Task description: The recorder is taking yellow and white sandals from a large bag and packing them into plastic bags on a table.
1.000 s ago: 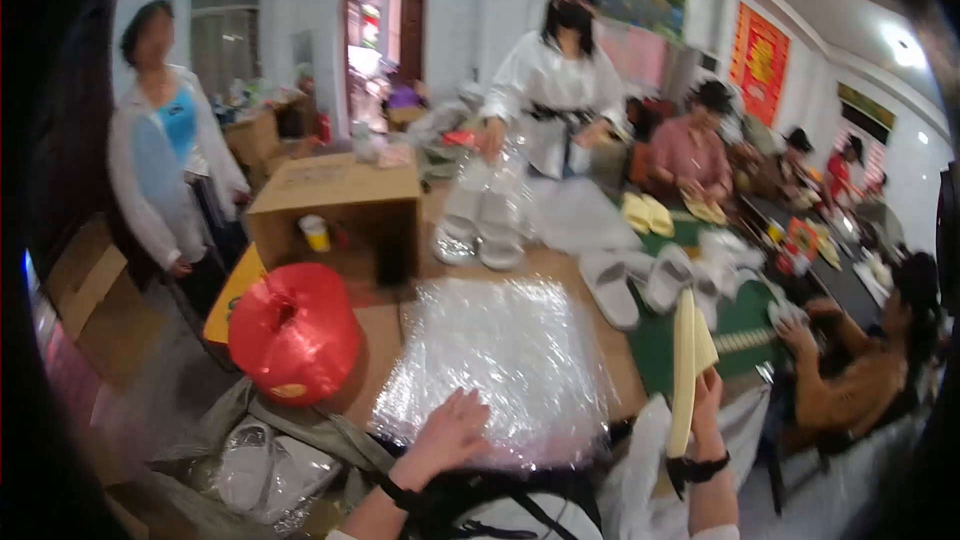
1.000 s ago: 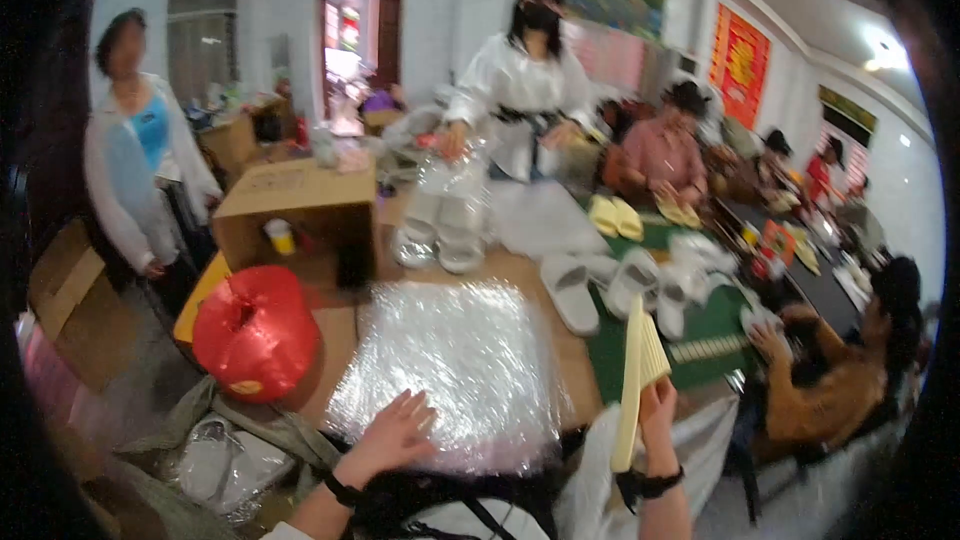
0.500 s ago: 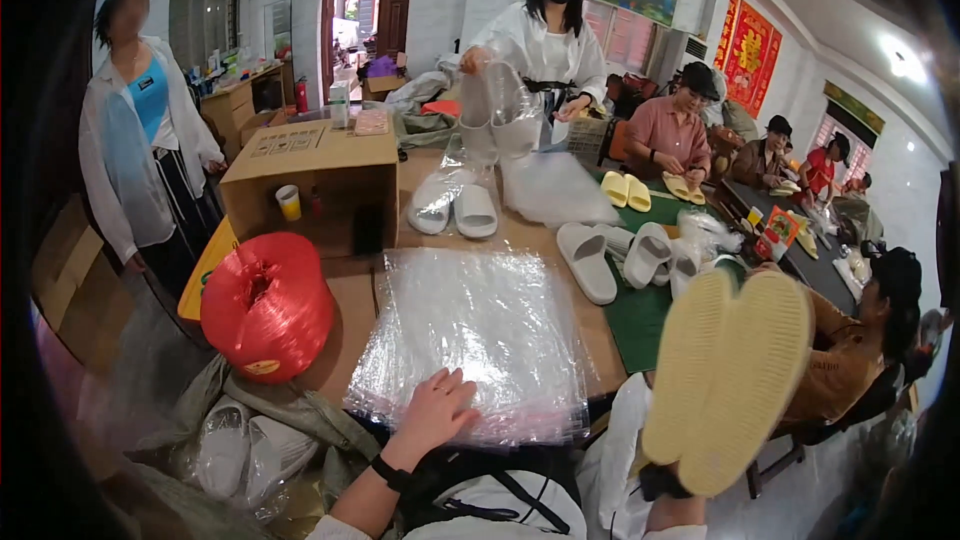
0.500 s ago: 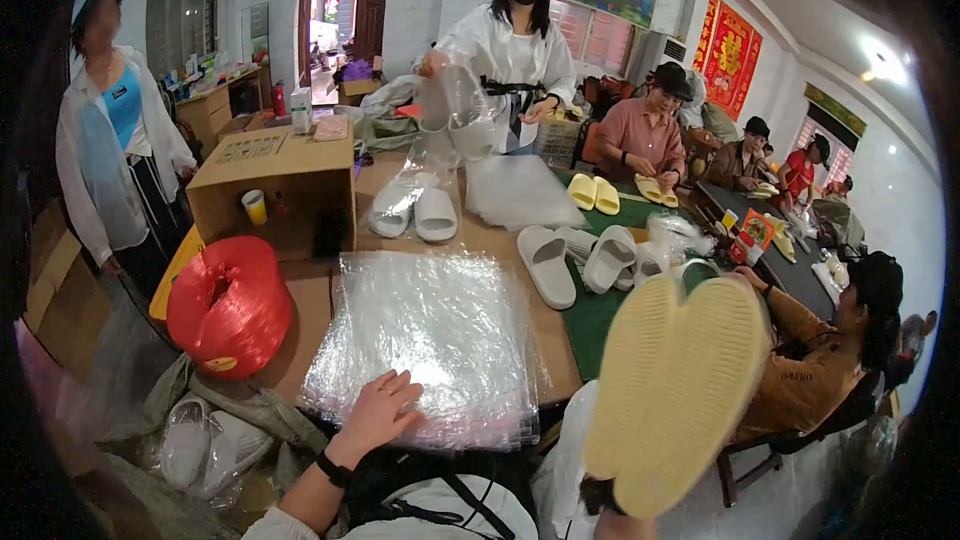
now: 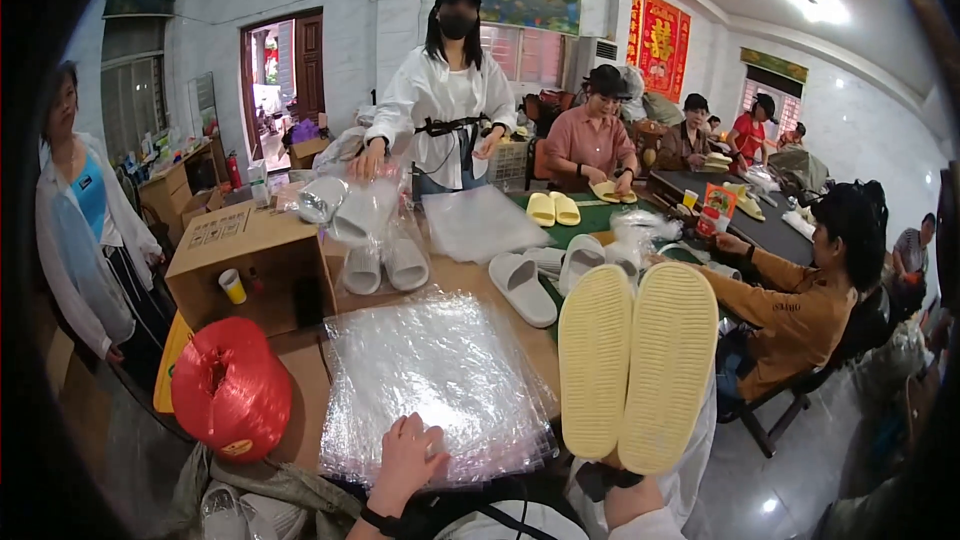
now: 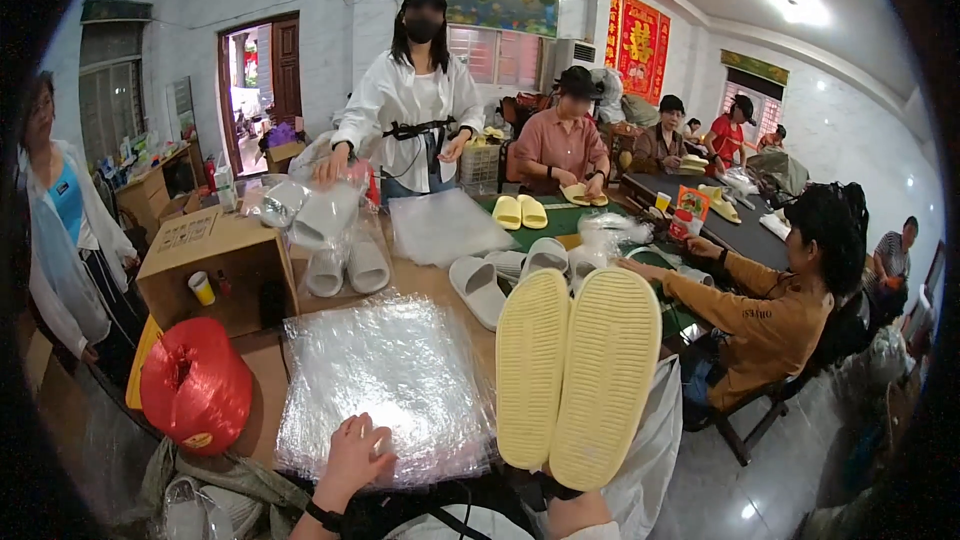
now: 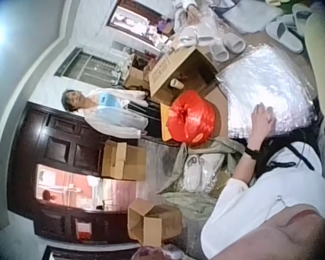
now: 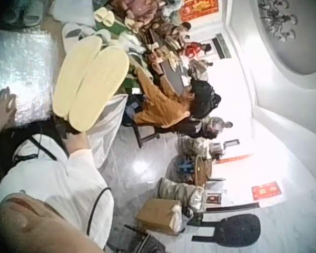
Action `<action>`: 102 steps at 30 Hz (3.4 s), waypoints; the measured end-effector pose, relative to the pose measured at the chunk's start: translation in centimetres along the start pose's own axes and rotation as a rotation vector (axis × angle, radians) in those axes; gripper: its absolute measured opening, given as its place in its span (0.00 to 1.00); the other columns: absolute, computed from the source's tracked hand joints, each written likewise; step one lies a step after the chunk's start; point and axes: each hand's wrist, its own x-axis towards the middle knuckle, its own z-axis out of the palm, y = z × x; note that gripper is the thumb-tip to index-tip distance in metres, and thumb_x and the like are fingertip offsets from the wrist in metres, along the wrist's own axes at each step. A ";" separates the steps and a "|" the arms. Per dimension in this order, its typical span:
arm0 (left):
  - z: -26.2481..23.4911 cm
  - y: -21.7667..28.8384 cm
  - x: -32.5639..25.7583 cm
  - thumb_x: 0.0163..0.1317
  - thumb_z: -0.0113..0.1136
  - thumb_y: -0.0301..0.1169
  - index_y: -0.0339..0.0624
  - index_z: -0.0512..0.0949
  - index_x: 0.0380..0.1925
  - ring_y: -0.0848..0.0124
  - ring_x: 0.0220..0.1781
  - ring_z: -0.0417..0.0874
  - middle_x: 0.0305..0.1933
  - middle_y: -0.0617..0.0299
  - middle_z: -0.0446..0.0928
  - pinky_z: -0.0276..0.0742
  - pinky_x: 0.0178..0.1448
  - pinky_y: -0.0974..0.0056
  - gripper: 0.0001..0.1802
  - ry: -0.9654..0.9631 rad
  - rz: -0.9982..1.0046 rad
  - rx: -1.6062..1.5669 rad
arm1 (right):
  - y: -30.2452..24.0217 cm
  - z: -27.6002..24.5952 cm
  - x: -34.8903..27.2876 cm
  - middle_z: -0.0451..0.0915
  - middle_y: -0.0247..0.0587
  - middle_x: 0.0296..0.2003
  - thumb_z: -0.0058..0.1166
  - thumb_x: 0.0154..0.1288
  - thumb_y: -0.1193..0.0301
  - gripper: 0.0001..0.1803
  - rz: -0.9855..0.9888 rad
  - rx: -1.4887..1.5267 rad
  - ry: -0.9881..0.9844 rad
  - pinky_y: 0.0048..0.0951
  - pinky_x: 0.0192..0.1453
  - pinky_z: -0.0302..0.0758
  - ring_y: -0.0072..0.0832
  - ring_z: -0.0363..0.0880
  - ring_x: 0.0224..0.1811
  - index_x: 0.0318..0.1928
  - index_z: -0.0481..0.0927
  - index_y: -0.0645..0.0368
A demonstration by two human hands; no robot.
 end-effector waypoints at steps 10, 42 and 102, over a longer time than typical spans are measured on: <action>0.3 0.9 -1.5 0.55 0.65 0.62 0.59 0.68 0.70 0.43 0.78 0.56 0.77 0.47 0.60 0.53 0.76 0.39 0.44 -0.224 0.181 0.013 | 3.6 -7.7 -6.0 0.82 0.36 0.45 0.55 0.74 0.63 0.20 -0.068 0.041 0.020 0.26 0.45 0.77 0.22 0.81 0.42 0.57 0.76 0.64; -2.5 2.0 0.2 0.74 0.50 0.41 0.41 0.79 0.56 0.46 0.67 0.74 0.59 0.48 0.80 0.71 0.68 0.52 0.20 -0.193 -0.188 -0.513 | -1.3 1.1 -1.1 0.83 0.33 0.41 0.54 0.74 0.65 0.17 -0.048 0.178 -0.038 0.26 0.42 0.77 0.22 0.81 0.40 0.55 0.77 0.64; -4.7 7.2 2.3 0.58 0.64 0.23 0.44 0.86 0.42 0.61 0.39 0.79 0.41 0.61 0.81 0.77 0.47 0.59 0.12 0.249 0.225 -0.381 | 3.3 10.5 -2.7 0.80 0.62 0.35 0.50 0.70 0.63 0.16 -0.224 -1.021 -0.854 0.52 0.43 0.76 0.57 0.81 0.39 0.38 0.73 0.66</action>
